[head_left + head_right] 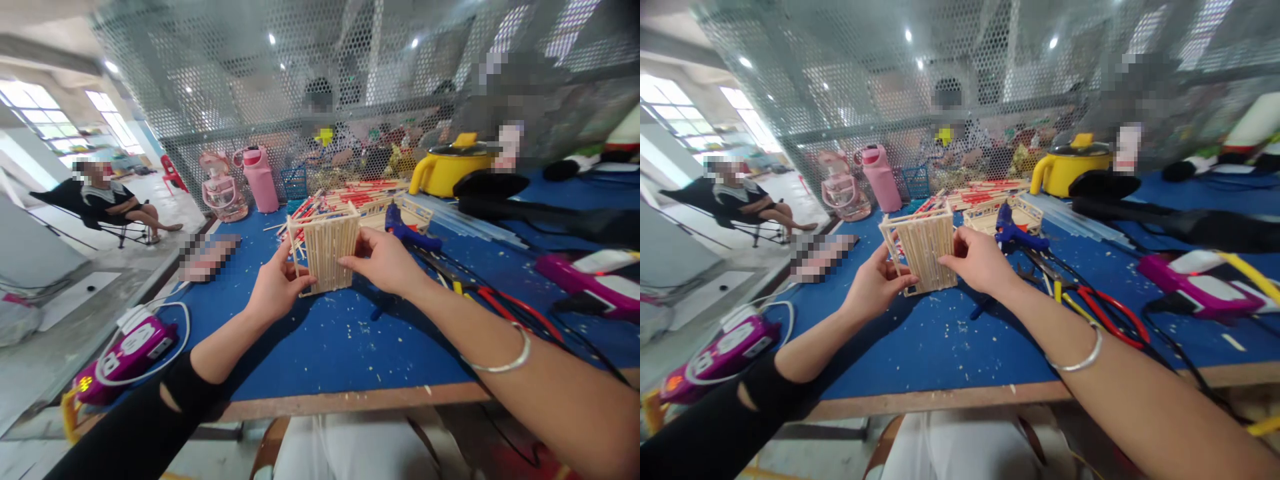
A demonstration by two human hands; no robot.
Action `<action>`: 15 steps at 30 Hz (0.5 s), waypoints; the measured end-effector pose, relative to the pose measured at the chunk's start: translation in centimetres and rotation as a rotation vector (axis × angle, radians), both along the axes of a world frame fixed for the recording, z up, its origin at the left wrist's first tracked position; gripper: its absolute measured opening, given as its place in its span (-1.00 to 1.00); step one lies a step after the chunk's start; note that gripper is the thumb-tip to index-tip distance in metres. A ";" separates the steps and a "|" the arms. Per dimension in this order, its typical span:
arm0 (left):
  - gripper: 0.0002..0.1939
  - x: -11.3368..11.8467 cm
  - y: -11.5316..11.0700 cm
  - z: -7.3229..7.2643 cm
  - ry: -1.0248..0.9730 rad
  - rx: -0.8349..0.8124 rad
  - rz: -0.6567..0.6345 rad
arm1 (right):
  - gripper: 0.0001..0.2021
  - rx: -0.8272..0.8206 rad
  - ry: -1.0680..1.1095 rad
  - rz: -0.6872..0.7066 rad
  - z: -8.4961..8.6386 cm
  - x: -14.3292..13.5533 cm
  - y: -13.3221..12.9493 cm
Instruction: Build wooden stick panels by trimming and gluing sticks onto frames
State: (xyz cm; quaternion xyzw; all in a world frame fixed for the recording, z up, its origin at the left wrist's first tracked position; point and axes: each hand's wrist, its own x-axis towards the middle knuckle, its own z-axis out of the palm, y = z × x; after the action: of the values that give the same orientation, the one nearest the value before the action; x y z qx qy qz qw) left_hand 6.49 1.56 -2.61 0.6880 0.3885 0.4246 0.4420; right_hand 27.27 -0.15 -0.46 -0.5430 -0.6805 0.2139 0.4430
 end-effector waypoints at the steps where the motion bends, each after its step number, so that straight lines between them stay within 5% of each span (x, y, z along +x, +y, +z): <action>1: -0.07 0.0 0.0 0.0 0.006 0.000 0.002 | -0.77 0.001 -0.002 0.000 0.0 0.0 0.0; 15: -0.16 0.0 0.2 -0.1 0.070 0.082 -0.004 | -0.73 -0.046 0.006 0.001 0.3 -0.3 -0.1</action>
State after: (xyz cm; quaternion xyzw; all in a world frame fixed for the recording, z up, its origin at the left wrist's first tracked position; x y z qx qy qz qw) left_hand 6.51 1.77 -2.71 0.7207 0.3849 0.4149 0.4004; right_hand 26.94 -0.26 -0.13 -0.5520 -0.6745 0.2314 0.4323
